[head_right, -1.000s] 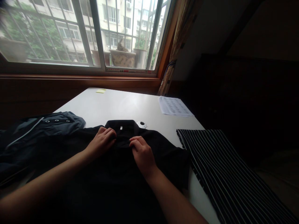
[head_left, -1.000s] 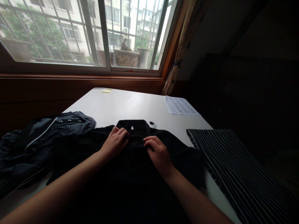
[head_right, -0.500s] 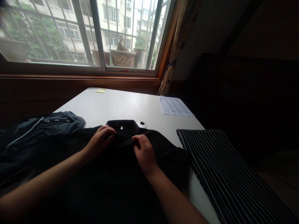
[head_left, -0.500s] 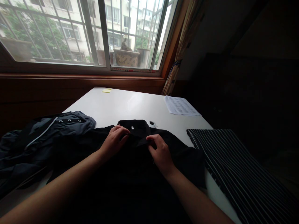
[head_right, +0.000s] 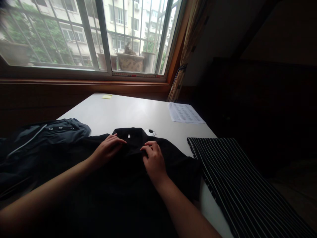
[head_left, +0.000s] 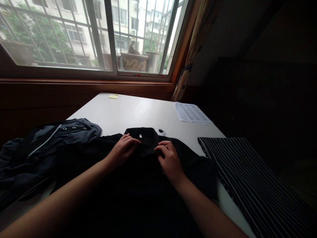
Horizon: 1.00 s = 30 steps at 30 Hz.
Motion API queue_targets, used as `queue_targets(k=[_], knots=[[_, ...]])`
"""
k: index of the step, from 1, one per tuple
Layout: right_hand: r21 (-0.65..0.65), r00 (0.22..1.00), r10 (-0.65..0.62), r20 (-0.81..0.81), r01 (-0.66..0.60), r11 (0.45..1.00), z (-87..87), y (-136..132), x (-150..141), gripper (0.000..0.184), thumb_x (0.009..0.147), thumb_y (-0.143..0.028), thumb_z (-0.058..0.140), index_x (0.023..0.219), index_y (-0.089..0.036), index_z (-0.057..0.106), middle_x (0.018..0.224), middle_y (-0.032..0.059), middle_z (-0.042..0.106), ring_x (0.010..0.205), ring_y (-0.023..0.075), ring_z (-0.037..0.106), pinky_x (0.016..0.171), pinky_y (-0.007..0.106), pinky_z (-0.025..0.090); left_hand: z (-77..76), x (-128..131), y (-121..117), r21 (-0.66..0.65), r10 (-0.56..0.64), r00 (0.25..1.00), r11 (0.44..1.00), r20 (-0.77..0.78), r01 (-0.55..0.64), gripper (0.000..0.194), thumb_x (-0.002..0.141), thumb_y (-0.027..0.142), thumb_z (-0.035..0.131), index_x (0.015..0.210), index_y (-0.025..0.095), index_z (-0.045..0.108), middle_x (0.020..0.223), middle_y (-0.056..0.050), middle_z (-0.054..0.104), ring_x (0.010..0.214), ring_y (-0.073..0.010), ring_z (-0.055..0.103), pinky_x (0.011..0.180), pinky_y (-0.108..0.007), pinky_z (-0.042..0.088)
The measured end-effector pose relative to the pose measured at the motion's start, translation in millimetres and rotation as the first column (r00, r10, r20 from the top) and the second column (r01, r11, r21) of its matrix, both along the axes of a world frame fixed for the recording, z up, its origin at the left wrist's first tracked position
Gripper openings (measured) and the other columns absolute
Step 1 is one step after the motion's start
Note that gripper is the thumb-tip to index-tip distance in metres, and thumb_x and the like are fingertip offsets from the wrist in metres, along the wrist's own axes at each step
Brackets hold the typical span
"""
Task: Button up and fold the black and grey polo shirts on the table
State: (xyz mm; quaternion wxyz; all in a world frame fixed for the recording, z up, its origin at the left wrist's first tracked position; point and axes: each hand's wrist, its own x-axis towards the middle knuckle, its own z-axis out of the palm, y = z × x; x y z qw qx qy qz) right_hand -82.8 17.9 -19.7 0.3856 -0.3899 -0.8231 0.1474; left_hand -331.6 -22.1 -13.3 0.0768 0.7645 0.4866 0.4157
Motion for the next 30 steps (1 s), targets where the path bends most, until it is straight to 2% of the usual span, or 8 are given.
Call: queue_targets(k=[3, 6, 11, 15, 20, 30], knots=[[0.037, 1.000, 0.020, -0.022, -0.019, 0.999, 3.5, -1.8, -0.3, 0.028, 0.081, -0.001, 0.058, 0.093, -0.025, 0.067, 0.113, 0.0066, 0.059, 0.108, 0.0247, 0.059, 0.096, 0.043, 0.051, -2.2, -0.7, 0.5, -0.027, -0.014, 0.999, 1.000, -0.042, 0.013, 0.019, 0.095, 0.021, 0.056, 0.109, 0.025, 0.067, 0.095, -0.003, 0.069, 0.102, -0.0228, 0.059, 0.115, -0.055, 0.033], [0.084, 0.997, 0.036, -0.063, -0.031, 0.996, 7.8, -4.8, -0.9, 0.026, 0.082, 0.000, 0.055, 0.089, -0.024, 0.064, 0.110, 0.0061, 0.062, 0.106, 0.0231, 0.061, 0.093, 0.040, 0.052, -4.1, -1.1, 1.0, -0.031, -0.011, 0.999, 0.999, -0.046, 0.010, 0.022, 0.091, 0.019, 0.060, 0.111, 0.025, 0.067, 0.096, -0.003, 0.069, 0.104, -0.0237, 0.058, 0.115, -0.058, 0.033], [0.166, 0.993, 0.035, -0.112, -0.016, 0.986, 12.2, -9.8, -0.8, 0.024, 0.087, -0.002, 0.051, 0.083, -0.024, 0.059, 0.103, 0.0054, 0.064, 0.095, 0.0202, 0.064, 0.083, 0.035, 0.054, -8.0, -2.6, 1.6, -0.030, 0.007, 0.999, 1.000, 0.050, -0.005, 0.027, 0.087, 0.016, 0.064, 0.113, 0.023, 0.063, 0.094, -0.002, 0.069, 0.103, -0.0220, 0.060, 0.117, -0.058, 0.032], [0.200, 0.991, 0.039, -0.131, -0.012, 0.980, 11.8, -10.5, -0.5, 0.023, 0.089, -0.003, 0.053, 0.080, -0.024, 0.057, 0.100, 0.0047, 0.063, 0.091, 0.0193, 0.064, 0.079, 0.034, 0.053, -9.0, -3.6, 1.6, -0.017, 0.011, 0.995, 1.000, 0.097, -0.010, 0.022, 0.087, 0.016, 0.064, 0.108, 0.023, 0.063, 0.095, -0.002, 0.070, 0.103, -0.0215, 0.062, 0.117, -0.058, 0.032], [0.217, 0.988, 0.054, -0.143, -0.022, 0.976, 10.1, -8.9, 0.0, 0.024, 0.087, 0.000, 0.053, 0.080, -0.023, 0.055, 0.099, 0.0044, 0.062, 0.091, 0.0194, 0.063, 0.079, 0.034, 0.052, -5.6, -2.9, 0.4, 0.009, 0.012, 0.992, 1.000, 0.126, -0.013, 0.012, 0.089, 0.018, 0.064, 0.100, 0.023, 0.065, 0.098, -0.003, 0.072, 0.101, -0.0215, 0.064, 0.116, -0.057, 0.034], [0.200, 0.982, 0.100, -0.160, -0.067, 0.977, 9.1, -8.0, 1.1, 0.026, 0.083, 0.001, 0.058, 0.090, -0.024, 0.060, 0.107, 0.0045, 0.062, 0.102, 0.0209, 0.062, 0.088, 0.038, 0.053, -1.8, -1.4, -2.4, -0.009, 0.007, 0.975, 1.000, 0.220, -0.005, 0.009, 0.090, 0.023, 0.065, 0.099, 0.022, 0.065, 0.095, -0.002, 0.072, 0.096, -0.0195, 0.067, 0.119, -0.053, 0.034]])
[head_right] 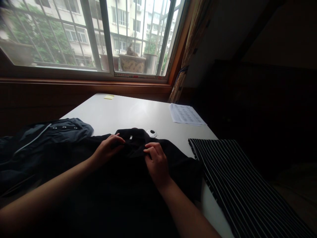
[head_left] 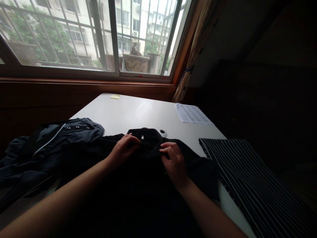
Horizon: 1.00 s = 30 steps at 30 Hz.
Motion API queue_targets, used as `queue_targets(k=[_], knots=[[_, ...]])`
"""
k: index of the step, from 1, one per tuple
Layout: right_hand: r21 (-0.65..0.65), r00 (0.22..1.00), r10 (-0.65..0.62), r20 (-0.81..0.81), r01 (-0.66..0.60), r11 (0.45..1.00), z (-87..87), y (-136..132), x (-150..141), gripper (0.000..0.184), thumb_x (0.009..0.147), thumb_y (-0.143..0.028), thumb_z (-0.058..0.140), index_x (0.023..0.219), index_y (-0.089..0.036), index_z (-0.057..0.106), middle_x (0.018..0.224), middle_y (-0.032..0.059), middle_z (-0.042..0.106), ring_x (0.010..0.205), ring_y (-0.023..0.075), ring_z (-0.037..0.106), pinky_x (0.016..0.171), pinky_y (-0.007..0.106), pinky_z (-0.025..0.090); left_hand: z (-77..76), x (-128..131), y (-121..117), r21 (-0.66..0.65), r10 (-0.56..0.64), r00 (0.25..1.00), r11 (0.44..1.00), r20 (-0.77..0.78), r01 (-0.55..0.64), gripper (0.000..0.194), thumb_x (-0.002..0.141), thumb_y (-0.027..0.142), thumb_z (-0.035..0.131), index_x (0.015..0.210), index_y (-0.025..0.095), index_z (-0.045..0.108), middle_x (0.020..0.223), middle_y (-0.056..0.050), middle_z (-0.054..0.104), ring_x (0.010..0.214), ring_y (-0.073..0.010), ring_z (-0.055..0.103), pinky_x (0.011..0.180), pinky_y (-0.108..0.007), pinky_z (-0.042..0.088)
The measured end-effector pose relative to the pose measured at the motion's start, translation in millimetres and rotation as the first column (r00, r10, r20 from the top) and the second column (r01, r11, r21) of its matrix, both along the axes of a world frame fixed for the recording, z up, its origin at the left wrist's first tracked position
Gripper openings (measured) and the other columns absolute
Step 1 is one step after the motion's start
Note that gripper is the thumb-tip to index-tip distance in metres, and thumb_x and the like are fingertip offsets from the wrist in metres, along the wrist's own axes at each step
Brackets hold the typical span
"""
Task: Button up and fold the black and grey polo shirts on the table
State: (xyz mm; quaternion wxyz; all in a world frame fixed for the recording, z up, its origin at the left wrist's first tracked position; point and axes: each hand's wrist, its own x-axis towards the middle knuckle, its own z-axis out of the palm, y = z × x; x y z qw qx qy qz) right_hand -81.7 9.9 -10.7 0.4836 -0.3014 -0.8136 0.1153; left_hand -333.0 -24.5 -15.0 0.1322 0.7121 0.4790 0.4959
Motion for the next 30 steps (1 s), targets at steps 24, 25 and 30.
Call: queue_targets(k=[24, 25, 30], knots=[[-0.017, 0.997, 0.061, 0.036, -0.061, 0.998, 1.6, 2.4, 0.2, 0.022, 0.095, -0.010, 0.054, 0.103, -0.026, 0.066, 0.097, 0.0046, 0.067, 0.094, 0.0210, 0.065, 0.085, 0.038, 0.054, 1.5, -2.8, 3.0, -0.147, -0.161, 0.987, 0.976, 0.007, 0.160, 0.017, 0.098, 0.029, 0.058, 0.108, 0.022, 0.069, 0.104, -0.006, 0.068, 0.098, -0.0204, 0.064, 0.089, -0.034, 0.051], [-0.017, 0.997, 0.062, 0.040, -0.061, 0.998, 1.6, 2.3, 0.3, 0.021, 0.095, -0.010, 0.054, 0.103, -0.026, 0.066, 0.098, 0.0048, 0.067, 0.093, 0.0209, 0.065, 0.085, 0.037, 0.054, 0.9, -2.8, 3.4, -0.148, -0.164, 0.986, 0.976, -0.009, 0.161, 0.018, 0.098, 0.028, 0.057, 0.109, 0.022, 0.069, 0.104, -0.006, 0.067, 0.098, -0.0202, 0.064, 0.089, -0.034, 0.051], [-0.026, 0.997, 0.064, 0.043, -0.063, 0.998, 0.9, 1.6, 1.1, 0.022, 0.096, -0.009, 0.052, 0.104, -0.025, 0.066, 0.100, 0.0053, 0.065, 0.095, 0.0200, 0.064, 0.086, 0.036, 0.054, -2.6, -0.9, 3.5, -0.136, -0.138, 0.977, 0.984, -0.162, 0.116, 0.019, 0.094, 0.022, 0.058, 0.110, 0.023, 0.070, 0.103, -0.007, 0.063, 0.100, -0.0217, 0.060, 0.090, -0.037, 0.051]])
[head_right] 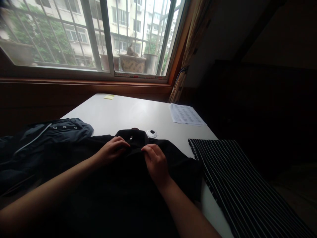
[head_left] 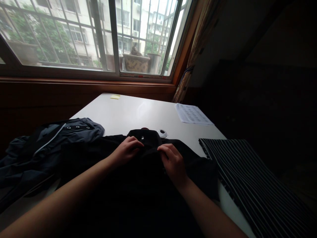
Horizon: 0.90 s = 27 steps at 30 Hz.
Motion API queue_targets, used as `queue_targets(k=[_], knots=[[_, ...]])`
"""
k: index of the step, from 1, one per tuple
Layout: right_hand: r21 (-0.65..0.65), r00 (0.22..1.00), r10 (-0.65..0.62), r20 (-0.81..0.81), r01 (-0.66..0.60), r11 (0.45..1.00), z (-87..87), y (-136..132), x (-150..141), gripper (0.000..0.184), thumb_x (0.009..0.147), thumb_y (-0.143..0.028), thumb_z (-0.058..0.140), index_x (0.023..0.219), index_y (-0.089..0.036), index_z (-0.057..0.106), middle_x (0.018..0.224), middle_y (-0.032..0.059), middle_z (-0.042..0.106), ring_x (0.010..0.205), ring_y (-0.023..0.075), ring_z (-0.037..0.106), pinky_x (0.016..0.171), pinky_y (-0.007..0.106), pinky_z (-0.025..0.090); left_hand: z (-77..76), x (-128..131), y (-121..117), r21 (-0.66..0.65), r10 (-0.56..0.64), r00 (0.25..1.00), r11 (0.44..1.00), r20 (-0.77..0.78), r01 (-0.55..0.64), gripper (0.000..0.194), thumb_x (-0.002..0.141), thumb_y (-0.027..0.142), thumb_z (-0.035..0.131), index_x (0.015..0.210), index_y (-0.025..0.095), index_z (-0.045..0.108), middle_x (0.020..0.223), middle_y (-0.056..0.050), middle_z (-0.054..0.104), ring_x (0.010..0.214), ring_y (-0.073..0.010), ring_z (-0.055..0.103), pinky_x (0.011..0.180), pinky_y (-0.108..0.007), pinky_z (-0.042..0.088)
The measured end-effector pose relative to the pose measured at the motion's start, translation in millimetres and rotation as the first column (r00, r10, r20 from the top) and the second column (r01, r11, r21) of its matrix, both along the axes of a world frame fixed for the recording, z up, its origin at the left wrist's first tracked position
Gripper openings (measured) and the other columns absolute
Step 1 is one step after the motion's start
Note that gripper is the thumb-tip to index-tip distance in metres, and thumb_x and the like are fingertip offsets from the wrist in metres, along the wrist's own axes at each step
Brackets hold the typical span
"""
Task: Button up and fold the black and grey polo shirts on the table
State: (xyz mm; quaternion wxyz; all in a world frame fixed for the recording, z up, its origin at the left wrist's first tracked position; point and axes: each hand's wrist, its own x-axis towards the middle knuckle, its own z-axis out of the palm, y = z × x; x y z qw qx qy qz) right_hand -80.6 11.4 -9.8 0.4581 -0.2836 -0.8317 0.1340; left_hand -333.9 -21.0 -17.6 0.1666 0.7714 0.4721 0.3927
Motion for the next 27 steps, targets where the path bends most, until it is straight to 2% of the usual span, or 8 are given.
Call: queue_targets(k=[6, 11, 15, 18, 21, 24, 27], knots=[[-0.007, 1.000, -0.016, 0.005, 0.016, 1.000, -1.6, 0.3, -0.7, 0.023, 0.096, -0.009, 0.051, 0.103, -0.026, 0.066, 0.100, 0.0048, 0.065, 0.095, 0.0205, 0.063, 0.086, 0.037, 0.054, -4.1, 3.2, -0.3, 0.055, 0.037, 0.982, 0.998, -0.185, -0.027, 0.022, 0.089, 0.014, 0.060, 0.107, 0.023, 0.067, 0.107, -0.007, 0.061, 0.100, -0.0233, 0.055, 0.090, -0.040, 0.049], [-0.016, 1.000, -0.007, 0.004, 0.007, 1.000, -2.4, 1.1, -0.4, 0.024, 0.097, -0.009, 0.050, 0.103, -0.027, 0.065, 0.100, 0.0048, 0.064, 0.095, 0.0206, 0.063, 0.086, 0.037, 0.054, -10.5, 2.3, 2.9, 0.095, 0.059, 0.964, 0.995, -0.258, -0.036, 0.012, 0.096, 0.020, 0.056, 0.103, 0.022, 0.065, 0.105, -0.007, 0.064, 0.096, -0.0234, 0.053, 0.088, -0.039, 0.047], [-0.015, 1.000, -0.006, 0.007, 0.006, 1.000, -2.7, 1.0, -0.3, 0.024, 0.097, -0.008, 0.050, 0.103, -0.026, 0.064, 0.101, 0.0050, 0.063, 0.096, 0.0201, 0.062, 0.087, 0.037, 0.053, -11.3, 1.7, 3.7, 0.104, 0.086, 0.959, 0.993, -0.269, -0.060, 0.012, 0.099, 0.023, 0.053, 0.097, 0.020, 0.064, 0.100, -0.007, 0.064, 0.096, -0.0241, 0.053, 0.087, -0.039, 0.047], [-0.011, 1.000, -0.011, 0.004, 0.011, 1.000, -2.5, 0.9, -1.0, 0.023, 0.097, -0.008, 0.051, 0.103, -0.025, 0.064, 0.100, 0.0049, 0.063, 0.095, 0.0199, 0.062, 0.086, 0.036, 0.053, -6.9, 1.8, 2.2, 0.093, 0.067, 0.983, 0.994, -0.172, -0.052, 0.011, 0.100, 0.025, 0.053, 0.095, 0.020, 0.062, 0.099, -0.007, 0.065, 0.097, -0.0232, 0.056, 0.089, -0.039, 0.047], [-0.012, 1.000, -0.013, 0.009, 0.013, 1.000, -2.5, 1.3, -1.7, 0.022, 0.097, -0.009, 0.050, 0.103, -0.025, 0.064, 0.100, 0.0049, 0.063, 0.094, 0.0201, 0.062, 0.086, 0.037, 0.053, -0.3, 1.7, -1.0, 0.039, 0.010, 0.998, 0.999, 0.068, -0.013, 0.006, 0.099, 0.024, 0.053, 0.097, 0.021, 0.058, 0.108, -0.006, 0.068, 0.104, -0.0218, 0.060, 0.093, -0.039, 0.048], [-0.029, 1.000, -0.014, 0.021, 0.014, 0.999, -2.9, 2.5, -2.0, 0.022, 0.097, -0.009, 0.050, 0.102, -0.025, 0.063, 0.099, 0.0048, 0.063, 0.094, 0.0203, 0.062, 0.086, 0.037, 0.052, 5.5, 0.8, -4.4, -0.042, -0.045, 0.961, 0.997, 0.273, 0.059, 0.004, 0.099, 0.023, 0.052, 0.099, 0.021, 0.056, 0.119, -0.007, 0.069, 0.111, -0.0214, 0.063, 0.097, -0.039, 0.049], [-0.050, 1.000, -0.016, 0.022, 0.017, 0.999, -3.7, 4.2, -2.1, 0.022, 0.096, -0.008, 0.050, 0.101, -0.025, 0.063, 0.099, 0.0044, 0.063, 0.094, 0.0205, 0.062, 0.086, 0.037, 0.052, 8.5, 0.2, -6.0, -0.084, -0.088, 0.936, 0.989, 0.341, 0.124, 0.006, 0.100, 0.025, 0.052, 0.099, 0.020, 0.056, 0.117, -0.008, 0.070, 0.110, -0.0217, 0.065, 0.096, -0.039, 0.050]])
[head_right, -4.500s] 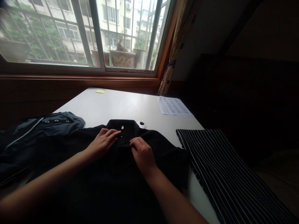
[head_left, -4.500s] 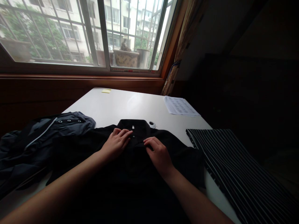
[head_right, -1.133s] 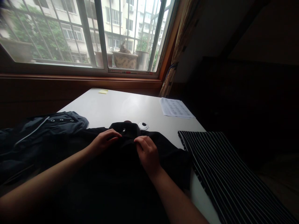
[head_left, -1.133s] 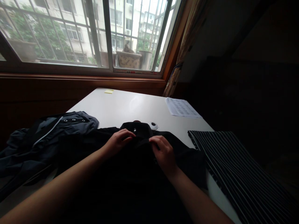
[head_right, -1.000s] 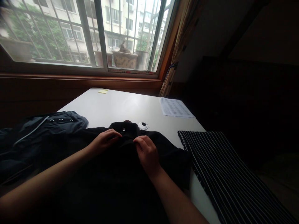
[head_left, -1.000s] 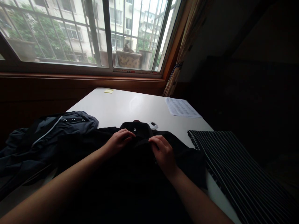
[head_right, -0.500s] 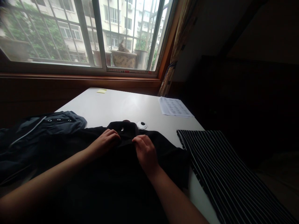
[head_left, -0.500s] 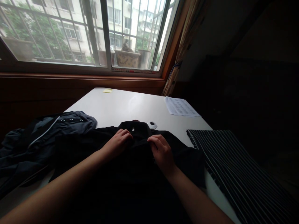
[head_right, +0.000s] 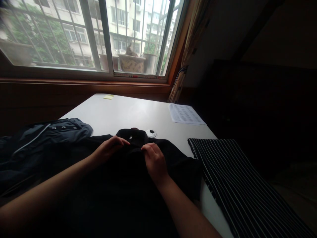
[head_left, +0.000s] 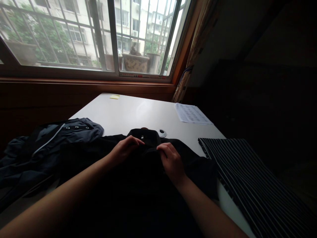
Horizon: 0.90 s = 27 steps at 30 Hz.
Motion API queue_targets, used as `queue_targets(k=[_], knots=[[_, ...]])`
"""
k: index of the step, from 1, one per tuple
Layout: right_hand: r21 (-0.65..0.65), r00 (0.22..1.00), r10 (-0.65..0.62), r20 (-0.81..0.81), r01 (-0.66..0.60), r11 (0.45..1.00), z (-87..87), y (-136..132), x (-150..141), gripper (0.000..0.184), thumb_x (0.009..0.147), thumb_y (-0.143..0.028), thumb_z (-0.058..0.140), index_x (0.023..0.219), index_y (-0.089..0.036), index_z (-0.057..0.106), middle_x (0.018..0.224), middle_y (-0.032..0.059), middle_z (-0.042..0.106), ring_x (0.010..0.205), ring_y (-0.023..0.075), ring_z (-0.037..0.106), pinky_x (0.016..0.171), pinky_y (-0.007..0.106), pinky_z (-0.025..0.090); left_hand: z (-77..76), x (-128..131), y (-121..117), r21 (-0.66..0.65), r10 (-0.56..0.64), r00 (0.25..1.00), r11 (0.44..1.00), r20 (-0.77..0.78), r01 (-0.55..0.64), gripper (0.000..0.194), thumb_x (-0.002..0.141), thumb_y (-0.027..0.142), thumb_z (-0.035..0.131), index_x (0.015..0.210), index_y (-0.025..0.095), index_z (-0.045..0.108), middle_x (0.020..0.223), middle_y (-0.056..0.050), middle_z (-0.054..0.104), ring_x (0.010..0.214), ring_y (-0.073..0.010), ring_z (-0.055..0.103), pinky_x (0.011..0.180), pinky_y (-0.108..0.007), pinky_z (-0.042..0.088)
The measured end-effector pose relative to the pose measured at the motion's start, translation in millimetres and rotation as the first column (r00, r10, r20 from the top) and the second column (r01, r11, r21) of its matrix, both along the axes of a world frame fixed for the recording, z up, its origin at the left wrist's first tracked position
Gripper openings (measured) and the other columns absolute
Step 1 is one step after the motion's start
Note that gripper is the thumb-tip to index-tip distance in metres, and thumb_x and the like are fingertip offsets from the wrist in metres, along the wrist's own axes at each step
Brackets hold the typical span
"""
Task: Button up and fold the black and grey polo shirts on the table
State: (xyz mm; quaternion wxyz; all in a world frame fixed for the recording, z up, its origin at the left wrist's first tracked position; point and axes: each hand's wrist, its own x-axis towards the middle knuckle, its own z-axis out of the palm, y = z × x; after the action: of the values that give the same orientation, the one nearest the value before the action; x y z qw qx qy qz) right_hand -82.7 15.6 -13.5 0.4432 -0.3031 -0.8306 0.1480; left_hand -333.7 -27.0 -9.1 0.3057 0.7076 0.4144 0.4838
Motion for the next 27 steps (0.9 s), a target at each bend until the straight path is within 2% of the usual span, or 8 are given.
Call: queue_targets(k=[3, 7, 11, 15, 18, 21, 27], knots=[[-0.007, 1.000, 0.000, -0.005, 0.000, 1.000, -0.8, 1.1, -0.3, 0.023, 0.094, -0.006, 0.050, 0.099, -0.025, 0.063, 0.097, 0.0039, 0.063, 0.093, 0.0205, 0.062, 0.085, 0.037, 0.052, -0.3, -0.2, 1.0, -0.006, 0.011, 1.000, 1.000, -0.027, -0.011, 0.012, 0.101, 0.025, 0.050, 0.102, 0.020, 0.060, 0.112, -0.007, 0.071, 0.106, -0.0212, 0.065, 0.095, -0.038, 0.051], [-0.012, 1.000, 0.002, -0.016, -0.003, 1.000, -0.9, 0.4, -0.5, 0.023, 0.094, -0.007, 0.050, 0.099, -0.025, 0.063, 0.097, 0.0037, 0.064, 0.094, 0.0205, 0.063, 0.085, 0.036, 0.052, -2.9, -1.0, 3.9, 0.072, 0.041, 0.978, 0.997, -0.205, -0.027, 0.021, 0.099, 0.023, 0.048, 0.110, 0.021, 0.067, 0.110, -0.008, 0.068, 0.105, -0.0221, 0.063, 0.096, -0.038, 0.050], [-0.012, 1.000, -0.001, -0.024, 0.001, 1.000, -0.2, -0.7, -0.4, 0.023, 0.094, -0.008, 0.050, 0.099, -0.026, 0.064, 0.098, 0.0039, 0.064, 0.094, 0.0208, 0.063, 0.086, 0.036, 0.053, -4.5, -0.8, 4.4, 0.137, 0.063, 0.944, 0.990, -0.323, -0.019, 0.026, 0.091, 0.015, 0.053, 0.108, 0.023, 0.070, 0.108, -0.008, 0.065, 0.104, -0.0230, 0.059, 0.095, -0.039, 0.049], [-0.019, 1.000, 0.004, -0.025, -0.004, 1.000, -0.4, -0.5, -0.4, 0.023, 0.094, -0.008, 0.050, 0.099, -0.026, 0.064, 0.097, 0.0041, 0.064, 0.093, 0.0205, 0.063, 0.085, 0.036, 0.053, -5.1, 0.6, 3.2, 0.162, 0.131, 0.886, 0.985, -0.445, -0.064, 0.034, 0.086, 0.009, 0.055, 0.112, 0.025, 0.070, 0.109, -0.007, 0.063, 0.102, -0.0237, 0.055, 0.094, -0.041, 0.048], [-0.015, 1.000, 0.004, -0.028, -0.004, 1.000, -1.1, -0.3, -0.4, 0.023, 0.094, -0.008, 0.050, 0.100, -0.026, 0.064, 0.098, 0.0042, 0.064, 0.094, 0.0206, 0.063, 0.085, 0.036, 0.053, -6.9, 0.0, 3.5, 0.177, 0.154, 0.840, 0.982, -0.519, -0.071, 0.032, 0.090, 0.014, 0.057, 0.116, 0.027, 0.069, 0.109, -0.007, 0.063, 0.100, -0.0243, 0.053, 0.093, -0.041, 0.047], [-0.007, 1.000, 0.004, -0.031, -0.004, 1.000, -0.9, -0.7, -0.3, 0.024, 0.094, -0.009, 0.049, 0.100, -0.026, 0.065, 0.097, 0.0041, 0.064, 0.094, 0.0207, 0.064, 0.085, 0.036, 0.054, -10.5, -2.1, 5.5, 0.190, 0.161, 0.830, 0.979, -0.534, -0.068, 0.024, 0.095, 0.024, 0.057, 0.115, 0.028, 0.070, 0.109, -0.007, 0.064, 0.100, -0.0240, 0.052, 0.092, -0.040, 0.047], [-0.001, 1.000, -0.003, -0.027, 0.003, 1.000, 1.5, -1.5, -0.7, 0.023, 0.094, -0.009, 0.050, 0.099, -0.026, 0.064, 0.096, 0.0041, 0.064, 0.093, 0.0207, 0.063, 0.084, 0.036, 0.054, -16.0, -5.6, 11.0, 0.168, 0.162, 0.864, 0.982, -0.477, -0.091, 0.019, 0.097, 0.029, 0.056, 0.108, 0.026, 0.072, 0.099, -0.006, 0.070, 0.099, -0.0242, 0.054, 0.091, -0.039, 0.047]])
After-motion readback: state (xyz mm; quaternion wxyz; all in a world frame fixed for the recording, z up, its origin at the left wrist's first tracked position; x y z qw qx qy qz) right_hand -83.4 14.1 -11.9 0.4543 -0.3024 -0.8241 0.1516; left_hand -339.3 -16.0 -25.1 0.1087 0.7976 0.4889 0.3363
